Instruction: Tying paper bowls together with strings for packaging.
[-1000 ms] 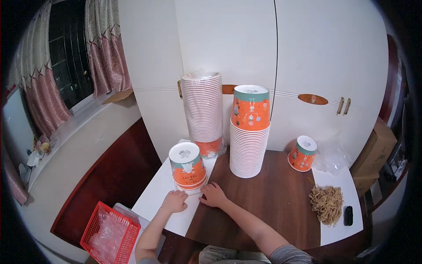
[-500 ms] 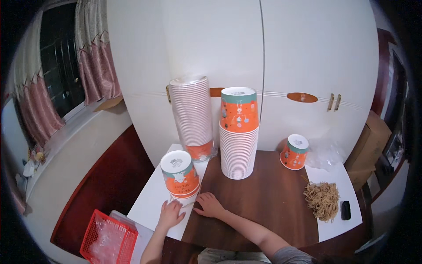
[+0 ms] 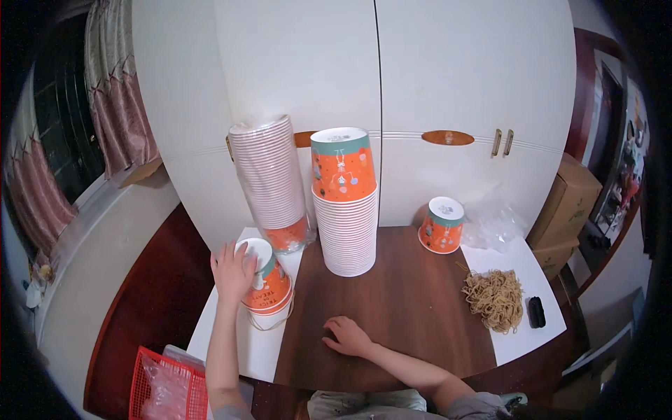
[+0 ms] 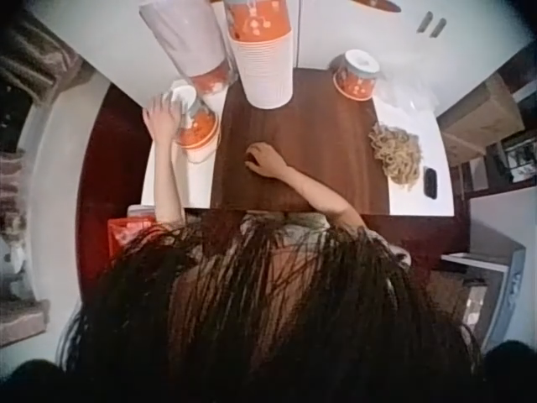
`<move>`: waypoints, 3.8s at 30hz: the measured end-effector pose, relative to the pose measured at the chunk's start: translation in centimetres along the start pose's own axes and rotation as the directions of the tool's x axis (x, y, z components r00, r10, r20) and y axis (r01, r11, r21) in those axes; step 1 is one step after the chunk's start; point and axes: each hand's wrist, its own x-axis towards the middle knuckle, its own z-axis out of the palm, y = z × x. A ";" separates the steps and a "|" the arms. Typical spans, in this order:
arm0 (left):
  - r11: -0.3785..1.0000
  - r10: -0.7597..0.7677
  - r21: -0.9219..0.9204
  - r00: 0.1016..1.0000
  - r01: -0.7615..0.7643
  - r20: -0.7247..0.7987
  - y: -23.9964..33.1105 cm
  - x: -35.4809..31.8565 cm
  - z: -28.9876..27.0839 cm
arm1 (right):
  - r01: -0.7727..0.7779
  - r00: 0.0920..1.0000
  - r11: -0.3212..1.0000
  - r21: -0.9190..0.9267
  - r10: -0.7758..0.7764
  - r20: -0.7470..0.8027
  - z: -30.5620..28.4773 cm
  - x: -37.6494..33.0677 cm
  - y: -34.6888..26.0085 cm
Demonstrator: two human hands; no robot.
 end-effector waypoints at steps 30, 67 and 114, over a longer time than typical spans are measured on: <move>0.906 0.283 -0.274 0.942 -0.324 -0.179 11.9 16.2 -1.6 | -0.030 0.997 0.999 0.015 0.031 -0.071 0.2 -0.4 0.6; -0.321 0.086 -0.870 0.926 0.375 0.367 8.2 4.5 -8.2 | -0.035 0.836 0.310 0.950 0.529 -0.142 -7.7 1.5 2.9; 0.422 0.125 -0.876 0.941 0.235 0.313 17.9 -12.1 12.5 | -0.761 0.557 0.281 -0.584 0.744 -0.369 -25.8 -12.2 18.5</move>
